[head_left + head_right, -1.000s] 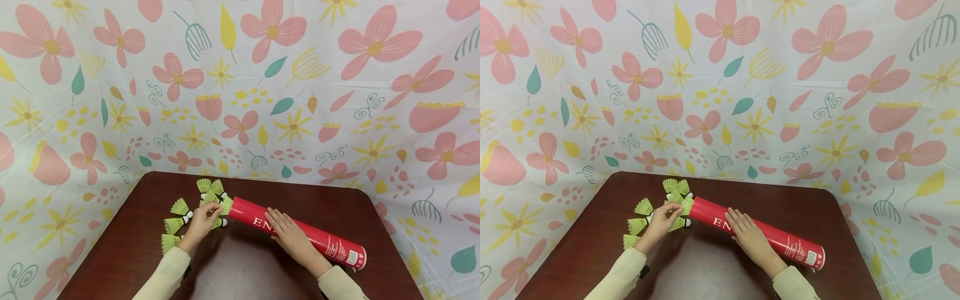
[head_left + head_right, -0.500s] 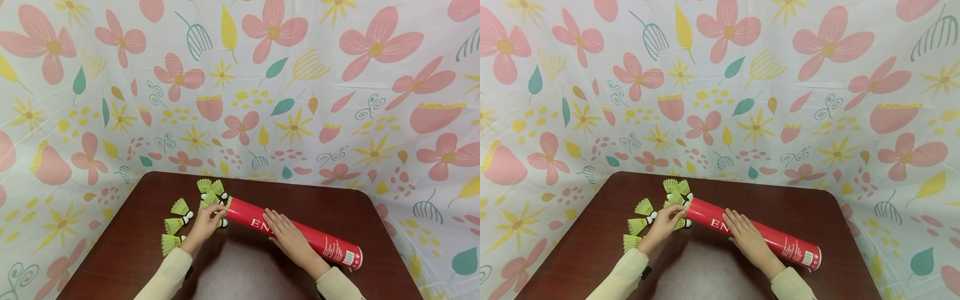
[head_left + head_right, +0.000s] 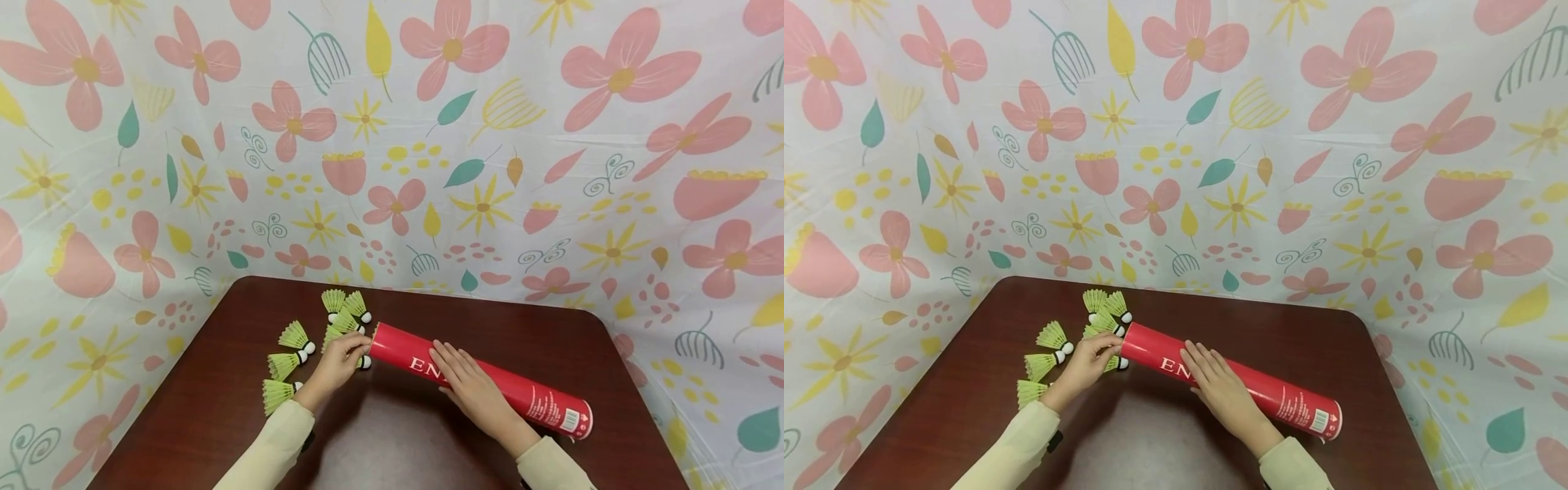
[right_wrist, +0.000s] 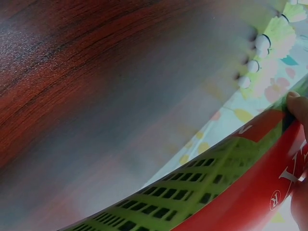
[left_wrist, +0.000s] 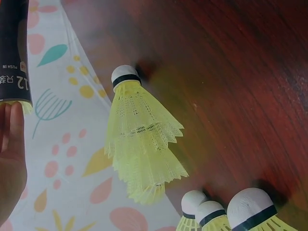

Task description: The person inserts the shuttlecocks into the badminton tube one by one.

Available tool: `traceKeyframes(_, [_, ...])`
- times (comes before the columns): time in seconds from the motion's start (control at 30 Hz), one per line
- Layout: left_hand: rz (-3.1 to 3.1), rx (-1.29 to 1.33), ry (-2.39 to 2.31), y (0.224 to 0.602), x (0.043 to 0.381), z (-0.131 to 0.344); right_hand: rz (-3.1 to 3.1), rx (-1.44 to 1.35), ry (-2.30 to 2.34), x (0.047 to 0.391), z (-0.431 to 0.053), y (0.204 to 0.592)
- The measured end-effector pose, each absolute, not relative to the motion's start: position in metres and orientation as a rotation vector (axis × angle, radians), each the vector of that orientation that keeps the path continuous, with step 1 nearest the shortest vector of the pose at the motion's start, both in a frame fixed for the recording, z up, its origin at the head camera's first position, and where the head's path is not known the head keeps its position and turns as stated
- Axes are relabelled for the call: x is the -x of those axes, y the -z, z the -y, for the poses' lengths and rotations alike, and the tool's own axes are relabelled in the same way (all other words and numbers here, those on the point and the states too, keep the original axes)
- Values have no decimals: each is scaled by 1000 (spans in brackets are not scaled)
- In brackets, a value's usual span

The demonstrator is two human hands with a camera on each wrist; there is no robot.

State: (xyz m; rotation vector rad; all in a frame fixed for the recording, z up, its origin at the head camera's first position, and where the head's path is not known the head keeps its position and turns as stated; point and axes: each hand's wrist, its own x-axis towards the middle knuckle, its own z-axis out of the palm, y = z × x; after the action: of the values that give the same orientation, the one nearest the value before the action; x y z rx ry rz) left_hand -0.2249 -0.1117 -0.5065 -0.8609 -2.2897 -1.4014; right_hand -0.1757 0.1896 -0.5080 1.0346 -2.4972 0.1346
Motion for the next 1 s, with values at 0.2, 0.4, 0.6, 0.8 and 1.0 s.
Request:
traceKeyframes(0.2, [2292, 856, 1467, 505, 225, 111, 2506, -1034, -151, 177, -188, 507])
traceKeyframes(0.4, [2296, 862, 1494, 478, 208, 112, 2509, -1044, -150, 177, -188, 507])
traceKeyframes(0.6, [2285, 783, 1486, 501, 220, 119, 2517, -1044, -149, 177, -188, 508])
traceKeyframes(0.8, [2294, 652, 1510, 511, 225, 129, 2515, -1038, -158, 177, -189, 510])
traceKeyframes(1.0, [2291, 518, 1457, 518, 222, 138, 2514, -1023, -159, 176, -191, 511])
